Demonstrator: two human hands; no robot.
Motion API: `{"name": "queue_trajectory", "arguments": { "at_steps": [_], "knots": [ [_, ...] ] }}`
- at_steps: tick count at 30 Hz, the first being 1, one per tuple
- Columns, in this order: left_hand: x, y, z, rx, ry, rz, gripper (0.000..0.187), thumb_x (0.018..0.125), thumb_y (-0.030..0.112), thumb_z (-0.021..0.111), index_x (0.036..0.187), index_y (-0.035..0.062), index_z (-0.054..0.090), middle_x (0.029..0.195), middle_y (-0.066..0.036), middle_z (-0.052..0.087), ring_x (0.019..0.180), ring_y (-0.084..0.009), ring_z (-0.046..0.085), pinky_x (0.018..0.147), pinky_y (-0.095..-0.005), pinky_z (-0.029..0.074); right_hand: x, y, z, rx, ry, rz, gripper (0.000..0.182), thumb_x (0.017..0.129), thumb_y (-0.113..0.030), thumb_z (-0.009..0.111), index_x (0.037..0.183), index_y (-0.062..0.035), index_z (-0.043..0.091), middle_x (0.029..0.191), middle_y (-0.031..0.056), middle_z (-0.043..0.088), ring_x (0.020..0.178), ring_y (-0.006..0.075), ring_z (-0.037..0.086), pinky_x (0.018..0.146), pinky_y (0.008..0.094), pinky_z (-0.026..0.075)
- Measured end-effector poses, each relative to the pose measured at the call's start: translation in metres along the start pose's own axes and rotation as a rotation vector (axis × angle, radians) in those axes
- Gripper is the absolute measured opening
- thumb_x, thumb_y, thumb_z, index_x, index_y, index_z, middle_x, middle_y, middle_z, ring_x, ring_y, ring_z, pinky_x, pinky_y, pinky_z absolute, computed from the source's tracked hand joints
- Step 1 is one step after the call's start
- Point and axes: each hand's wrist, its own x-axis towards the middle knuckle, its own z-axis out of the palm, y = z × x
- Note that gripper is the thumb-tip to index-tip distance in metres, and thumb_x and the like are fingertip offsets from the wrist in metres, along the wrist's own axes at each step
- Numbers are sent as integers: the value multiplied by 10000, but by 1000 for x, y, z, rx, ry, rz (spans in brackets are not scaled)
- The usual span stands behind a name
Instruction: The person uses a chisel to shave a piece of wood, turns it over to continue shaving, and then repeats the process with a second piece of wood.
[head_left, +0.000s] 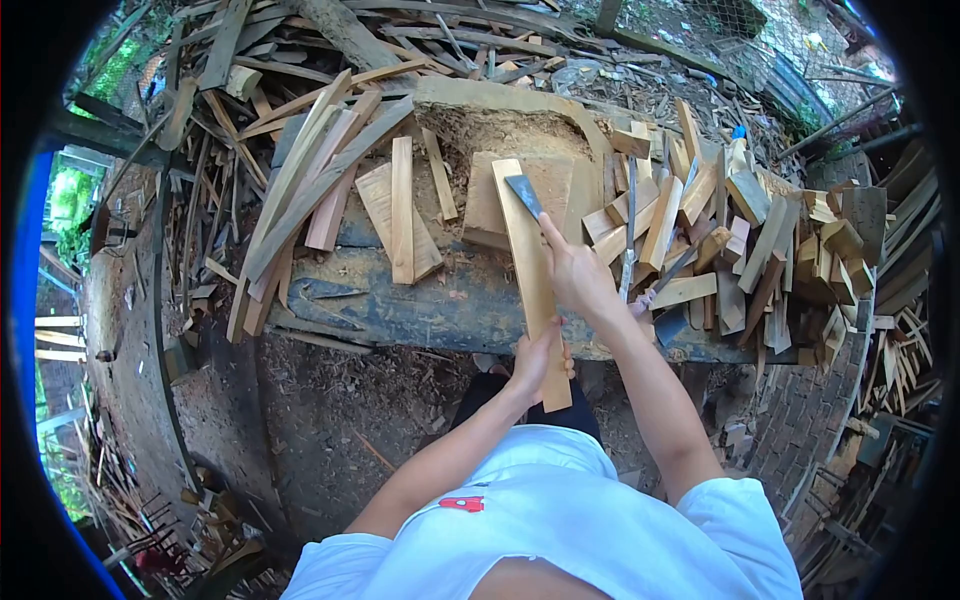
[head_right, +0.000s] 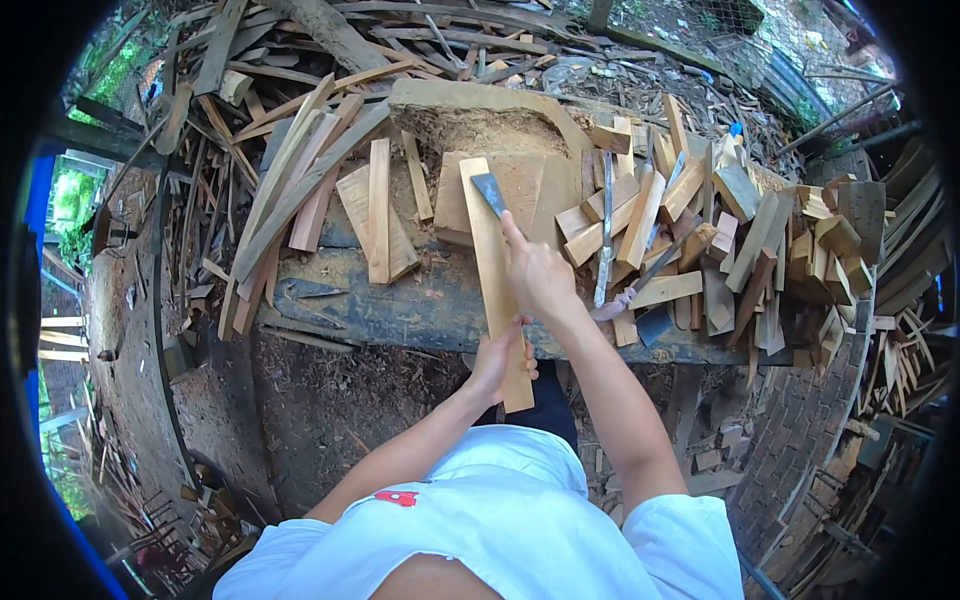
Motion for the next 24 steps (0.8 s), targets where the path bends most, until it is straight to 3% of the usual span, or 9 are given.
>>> {"name": "queue_trajectory", "arguments": {
  "at_steps": [4, 9, 13, 19, 21, 24],
  "knots": [
    [0, -2, -4, 24, 13, 7, 298, 990, 361, 527, 1134, 103, 487, 655, -60, 505, 507, -177, 532, 481, -332, 472, 10, 3, 2, 23, 26, -30, 488, 975, -271, 394, 1455, -182, 378, 884, 297, 663, 833, 469, 658, 766, 541, 521],
    [0, 0, -2, 40, 42, 8, 305, 991, 363, 529, 1146, 103, 493, 657, -61, 509, 507, -174, 531, 477, -329, 470, 36, -3, -4, 27, 33, -43, 498, 993, -283, 391, 1458, -106, 369, 964, 311, 647, 880, 488, 627, 832, 536, 479],
    [5, -5, -9, 26, 20, 9, 295, 995, 359, 526, 1143, 104, 499, 652, -58, 506, 506, -168, 530, 473, -323, 469, 9, 1, -9, 7, -56, -9, 488, 990, -308, 370, 1450, -144, 388, 959, 281, 665, 898, 475, 638, 814, 549, 498],
    [9, -6, -19, 67, 38, 35, 297, 995, 364, 530, 1135, 102, 515, 656, -56, 517, 508, -162, 535, 476, -318, 472, 44, -4, -5, 64, 70, -65, 496, 996, -347, 360, 1448, -146, 399, 936, 293, 661, 887, 491, 634, 848, 539, 488],
    [9, -9, -21, 87, 49, 17, 304, 993, 369, 535, 1136, 101, 519, 657, -56, 523, 509, -161, 539, 478, -318, 474, 26, -6, -14, 68, -3, 5, 496, 980, -272, 402, 1447, -104, 389, 948, 332, 638, 910, 491, 615, 858, 539, 464],
    [13, -10, -25, 108, 52, 27, 312, 988, 373, 545, 1143, 103, 521, 647, -57, 527, 506, -162, 543, 479, -319, 479, 19, -8, -20, 31, -66, 21, 496, 980, -267, 400, 1454, -125, 381, 957, 334, 636, 922, 495, 611, 867, 537, 462]
  ]
}}
